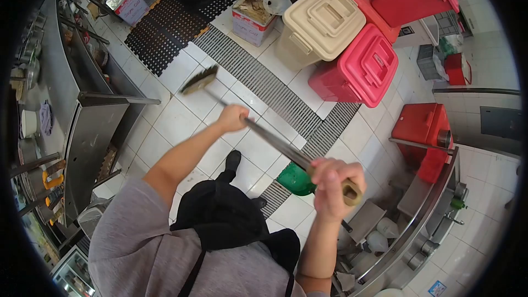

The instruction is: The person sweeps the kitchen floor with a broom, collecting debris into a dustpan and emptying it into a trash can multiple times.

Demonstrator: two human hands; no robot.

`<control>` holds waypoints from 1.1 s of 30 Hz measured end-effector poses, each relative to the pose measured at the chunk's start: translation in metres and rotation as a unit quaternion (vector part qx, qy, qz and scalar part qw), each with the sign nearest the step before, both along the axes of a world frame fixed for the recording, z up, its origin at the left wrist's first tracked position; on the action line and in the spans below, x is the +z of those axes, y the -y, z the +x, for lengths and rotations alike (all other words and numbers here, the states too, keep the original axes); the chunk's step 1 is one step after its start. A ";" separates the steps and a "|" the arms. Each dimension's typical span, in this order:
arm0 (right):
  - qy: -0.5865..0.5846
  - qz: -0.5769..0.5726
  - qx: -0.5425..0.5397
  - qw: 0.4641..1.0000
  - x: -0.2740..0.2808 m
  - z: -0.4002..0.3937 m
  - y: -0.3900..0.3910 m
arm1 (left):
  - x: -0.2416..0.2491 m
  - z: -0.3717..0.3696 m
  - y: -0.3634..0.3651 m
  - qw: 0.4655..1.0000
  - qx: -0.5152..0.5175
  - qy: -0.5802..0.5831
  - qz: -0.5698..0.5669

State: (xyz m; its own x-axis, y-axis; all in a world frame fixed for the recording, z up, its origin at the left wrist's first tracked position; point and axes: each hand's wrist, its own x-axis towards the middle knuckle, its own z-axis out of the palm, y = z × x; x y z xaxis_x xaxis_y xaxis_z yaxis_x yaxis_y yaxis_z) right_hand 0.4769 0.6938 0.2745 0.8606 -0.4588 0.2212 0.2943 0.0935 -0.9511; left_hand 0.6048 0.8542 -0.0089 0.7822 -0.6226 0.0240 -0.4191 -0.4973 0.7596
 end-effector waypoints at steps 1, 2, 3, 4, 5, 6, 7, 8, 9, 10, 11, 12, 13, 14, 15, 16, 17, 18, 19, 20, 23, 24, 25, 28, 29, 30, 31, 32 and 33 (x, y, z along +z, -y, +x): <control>-0.021 0.036 -0.004 0.999 0.006 -0.006 0.005 | 0.002 -0.020 -0.006 1.000 0.012 0.010 0.014; -0.013 0.043 0.006 0.999 0.015 -0.013 0.006 | 0.009 -0.036 -0.014 1.000 -0.005 0.012 -0.004; -0.003 0.050 0.015 0.999 0.026 -0.020 0.008 | 0.019 -0.049 -0.019 0.999 -0.024 0.016 -0.022; 0.040 0.057 0.041 0.997 0.037 -0.028 0.010 | 0.028 -0.061 -0.019 0.998 -0.034 0.028 -0.035; 0.080 0.064 0.065 0.993 0.047 -0.037 0.013 | 0.040 -0.069 -0.015 0.997 -0.046 0.038 -0.049; 0.126 0.048 0.089 0.987 0.057 -0.046 0.016 | 0.056 -0.072 -0.007 0.990 -0.052 0.075 -0.111; 0.168 0.034 0.117 0.978 0.064 -0.054 0.018 | 0.065 -0.075 0.002 0.987 -0.061 0.090 -0.122; 0.164 0.035 0.120 0.979 0.064 -0.058 0.014 | 0.068 -0.068 0.014 0.983 -0.070 0.108 -0.132; 0.151 -0.014 0.058 0.987 0.064 -0.062 0.006 | 0.070 -0.046 0.038 0.979 -0.078 0.116 -0.148; 0.135 -0.062 -0.007 0.989 0.063 -0.065 0.000 | 0.073 -0.032 0.050 0.987 -0.071 0.090 -0.109; 0.082 -0.126 -0.046 0.988 0.048 -0.061 -0.003 | 0.055 -0.012 0.066 0.984 -0.073 0.096 -0.130; 0.039 -0.194 -0.120 0.973 0.028 -0.051 -0.011 | 0.029 -0.001 0.078 0.981 -0.076 0.102 -0.148; 0.083 -0.137 -0.098 0.982 0.007 -0.040 -0.017 | 0.014 -0.001 0.082 0.980 -0.080 0.102 -0.150; 0.069 -0.138 -0.109 0.982 0.008 -0.036 -0.019 | 0.012 0.002 0.090 0.986 -0.097 0.071 -0.117; 0.073 -0.142 -0.108 0.981 0.014 -0.034 -0.010 | 0.010 0.003 0.098 0.989 -0.112 0.040 -0.084; 0.072 -0.114 -0.109 0.985 0.024 -0.036 0.000 | 0.007 -0.008 0.101 0.991 -0.116 0.013 -0.071; 0.070 -0.083 -0.114 0.988 0.033 -0.042 0.010 | 0.014 -0.022 0.098 0.990 -0.125 0.012 -0.068; 0.057 -0.073 -0.107 0.990 0.041 -0.049 0.022 | 0.023 -0.038 0.095 0.990 -0.123 -0.014 -0.060; 0.042 -0.053 -0.097 0.993 0.050 -0.058 0.034 | 0.034 -0.054 0.092 0.991 -0.119 -0.040 -0.054; 0.039 -0.034 -0.084 0.995 0.059 -0.069 0.045 | 0.050 -0.069 0.087 0.988 -0.140 -0.050 -0.044; 0.015 0.005 -0.044 0.999 0.074 -0.101 0.057 | 0.070 -0.115 0.065 0.983 -0.169 -0.067 -0.034; 0.014 0.010 -0.041 0.999 0.071 -0.109 0.054 | 0.071 -0.132 0.055 0.985 -0.159 -0.068 -0.025; 0.002 0.020 -0.041 0.999 0.069 -0.116 0.048 | 0.072 -0.148 0.045 0.987 -0.148 -0.068 -0.015; 0.075 0.012 0.143 0.987 0.073 -0.134 0.036 | 0.064 -0.184 0.022 0.982 -0.167 -0.080 -0.020; 0.084 0.012 0.221 0.972 0.086 -0.143 0.041 | 0.074 -0.190 0.017 0.982 -0.168 -0.089 -0.012; 0.133 0.023 0.324 0.936 0.094 -0.141 0.045 | 0.096 -0.196 0.012 0.982 -0.163 -0.081 -0.056; 0.128 0.038 0.321 0.938 0.103 -0.138 0.045 | 0.114 -0.200 0.007 0.980 -0.156 -0.072 -0.100; 0.153 0.040 0.369 0.916 0.111 -0.133 0.045 | 0.122 -0.201 0.004 0.979 -0.142 -0.066 -0.128; 0.180 0.038 0.417 0.890 0.111 -0.126 0.046 | 0.125 -0.198 -0.003 0.980 -0.138 -0.071 -0.122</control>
